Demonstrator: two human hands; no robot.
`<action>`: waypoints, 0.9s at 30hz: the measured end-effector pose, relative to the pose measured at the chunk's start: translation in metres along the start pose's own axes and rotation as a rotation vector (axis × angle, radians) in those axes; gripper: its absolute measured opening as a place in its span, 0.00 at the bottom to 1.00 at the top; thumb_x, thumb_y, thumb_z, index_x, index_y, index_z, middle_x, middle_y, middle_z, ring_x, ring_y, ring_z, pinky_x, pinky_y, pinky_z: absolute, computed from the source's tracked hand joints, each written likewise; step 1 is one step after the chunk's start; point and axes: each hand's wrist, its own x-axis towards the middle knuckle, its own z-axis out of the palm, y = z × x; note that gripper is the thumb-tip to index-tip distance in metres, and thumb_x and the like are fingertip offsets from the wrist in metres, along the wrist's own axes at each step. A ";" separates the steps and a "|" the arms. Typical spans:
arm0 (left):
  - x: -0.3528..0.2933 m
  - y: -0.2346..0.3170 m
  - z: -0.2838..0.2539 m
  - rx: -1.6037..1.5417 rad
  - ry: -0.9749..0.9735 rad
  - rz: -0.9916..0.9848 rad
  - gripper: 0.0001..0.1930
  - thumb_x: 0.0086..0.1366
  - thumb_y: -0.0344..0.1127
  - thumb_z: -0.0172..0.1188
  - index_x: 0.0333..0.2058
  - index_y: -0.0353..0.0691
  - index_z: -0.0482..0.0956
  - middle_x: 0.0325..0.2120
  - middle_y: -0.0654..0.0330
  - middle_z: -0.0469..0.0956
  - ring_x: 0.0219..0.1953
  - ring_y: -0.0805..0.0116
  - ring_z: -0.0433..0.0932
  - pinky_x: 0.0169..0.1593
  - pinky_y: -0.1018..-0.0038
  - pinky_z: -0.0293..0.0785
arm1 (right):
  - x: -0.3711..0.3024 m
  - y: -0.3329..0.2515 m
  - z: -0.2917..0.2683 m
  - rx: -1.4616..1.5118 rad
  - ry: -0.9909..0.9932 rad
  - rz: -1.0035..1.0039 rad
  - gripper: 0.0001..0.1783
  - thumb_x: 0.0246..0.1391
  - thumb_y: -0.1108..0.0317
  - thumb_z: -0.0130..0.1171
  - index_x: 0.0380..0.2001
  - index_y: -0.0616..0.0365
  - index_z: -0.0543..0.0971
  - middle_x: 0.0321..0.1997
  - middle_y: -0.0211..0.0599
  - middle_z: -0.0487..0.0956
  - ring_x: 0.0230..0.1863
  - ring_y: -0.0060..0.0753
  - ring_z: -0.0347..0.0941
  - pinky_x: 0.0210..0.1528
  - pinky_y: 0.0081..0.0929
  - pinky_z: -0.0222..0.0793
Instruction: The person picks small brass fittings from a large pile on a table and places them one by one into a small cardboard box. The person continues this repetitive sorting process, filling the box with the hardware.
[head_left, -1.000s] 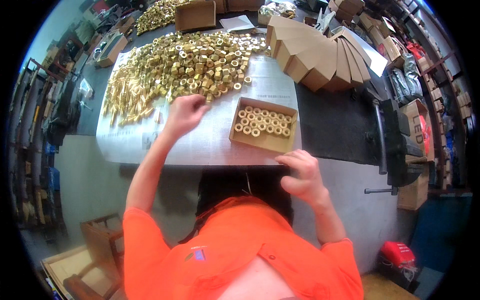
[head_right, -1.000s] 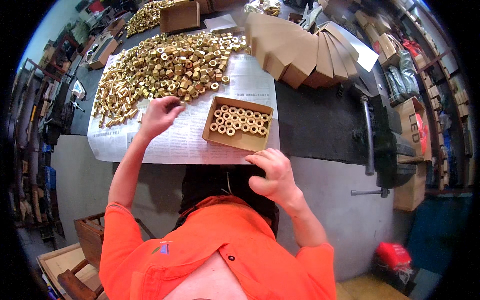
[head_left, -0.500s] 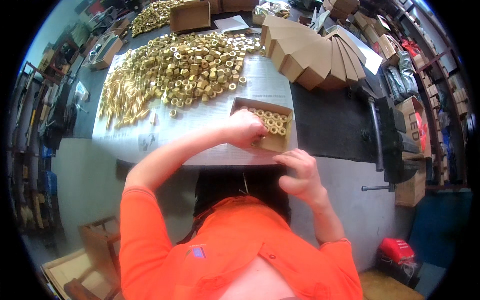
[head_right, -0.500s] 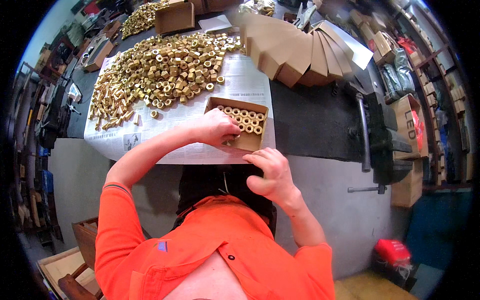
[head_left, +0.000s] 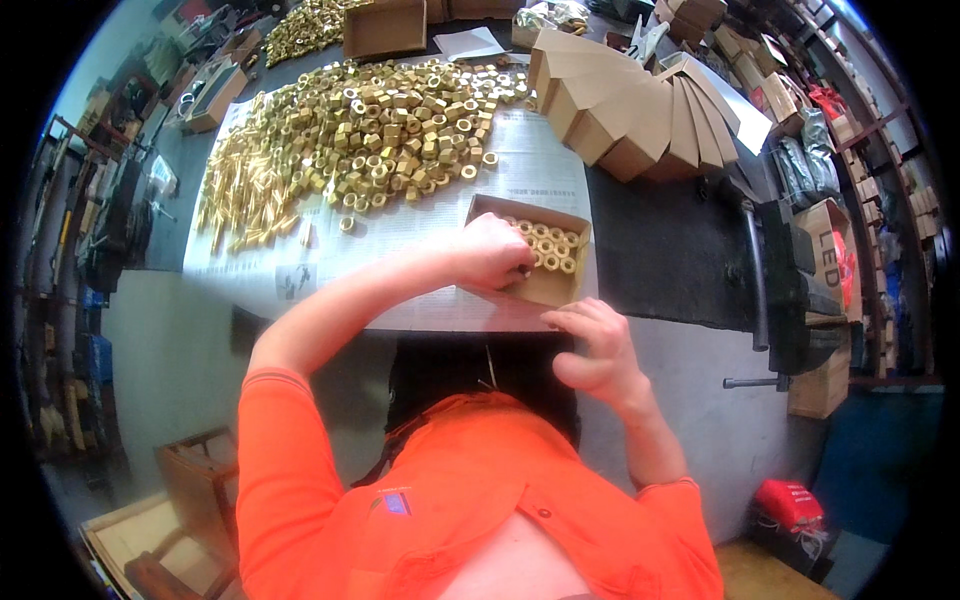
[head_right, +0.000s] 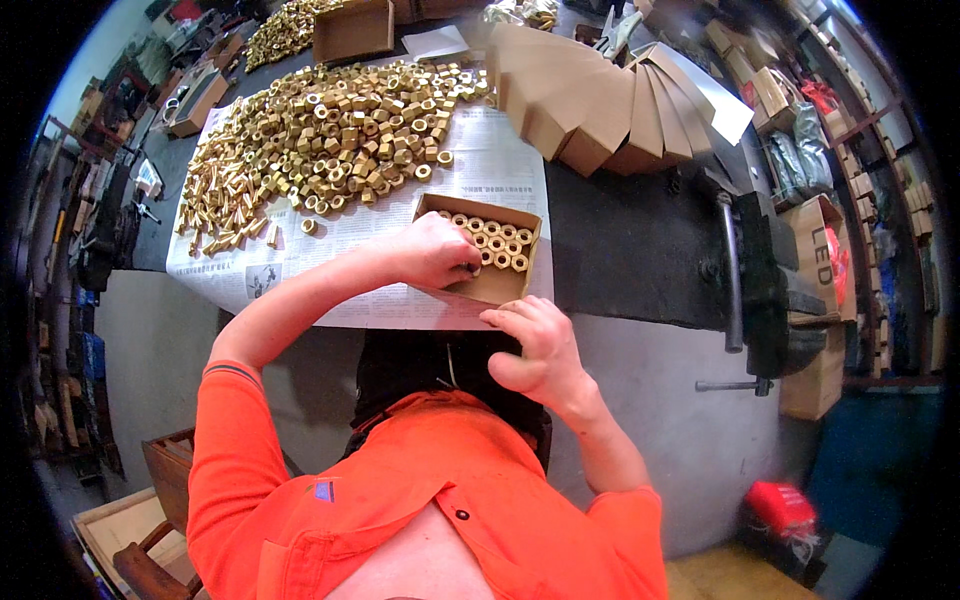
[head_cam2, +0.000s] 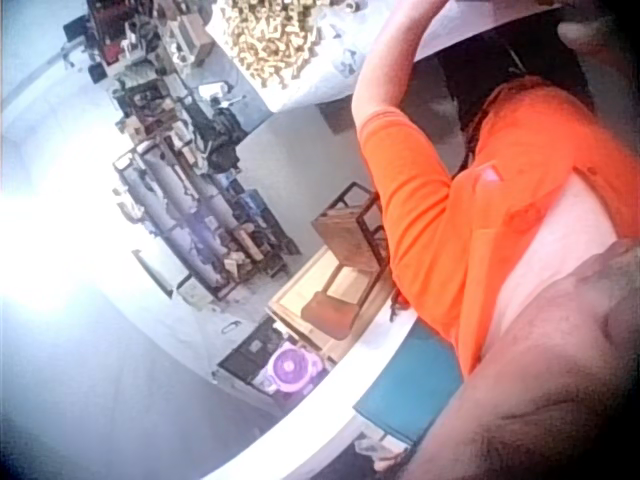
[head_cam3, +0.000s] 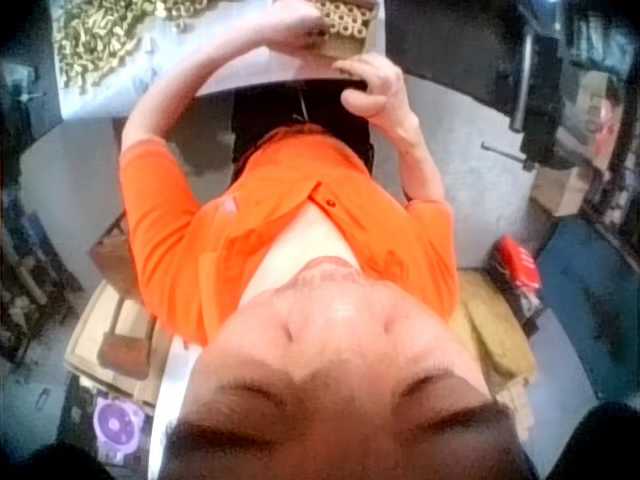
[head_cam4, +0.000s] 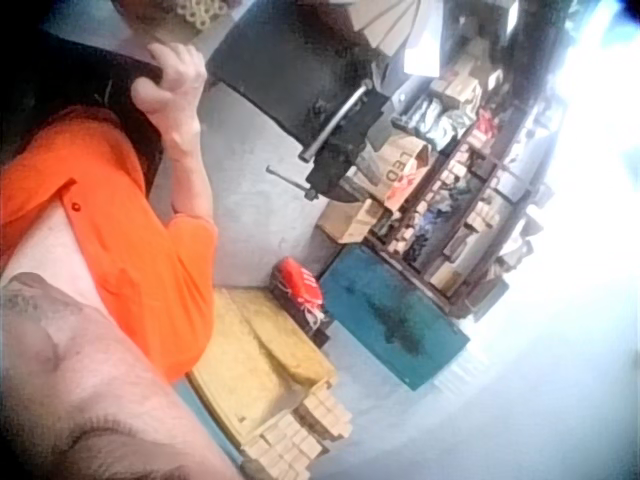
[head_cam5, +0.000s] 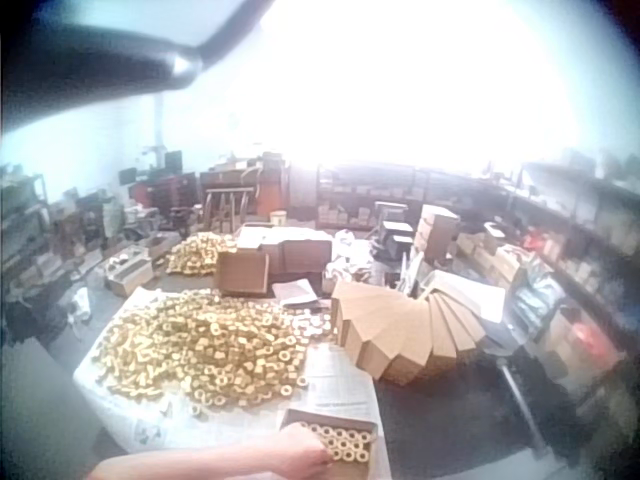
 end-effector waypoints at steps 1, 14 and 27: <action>0.000 0.001 -0.001 0.012 -0.008 -0.012 0.08 0.49 0.38 0.63 0.29 0.44 0.82 0.23 0.56 0.79 0.30 0.52 0.79 0.34 0.60 0.75 | 0.000 0.000 0.000 0.000 -0.002 0.002 0.21 0.27 0.71 0.55 0.33 0.63 0.79 0.32 0.44 0.79 0.33 0.47 0.72 0.38 0.35 0.69; 0.000 0.002 0.000 -0.022 0.016 -0.044 0.07 0.49 0.39 0.64 0.27 0.45 0.82 0.24 0.57 0.80 0.30 0.54 0.80 0.35 0.60 0.75 | 0.004 -0.001 0.006 -0.012 -0.036 0.011 0.21 0.27 0.71 0.55 0.34 0.62 0.79 0.32 0.43 0.79 0.33 0.46 0.72 0.38 0.35 0.69; -0.131 -0.037 -0.041 0.093 0.530 -0.723 0.08 0.57 0.37 0.64 0.32 0.39 0.82 0.26 0.53 0.81 0.30 0.55 0.81 0.35 0.65 0.75 | 0.001 0.000 0.005 -0.003 -0.011 0.025 0.20 0.27 0.71 0.55 0.32 0.63 0.80 0.31 0.43 0.79 0.32 0.45 0.73 0.38 0.35 0.69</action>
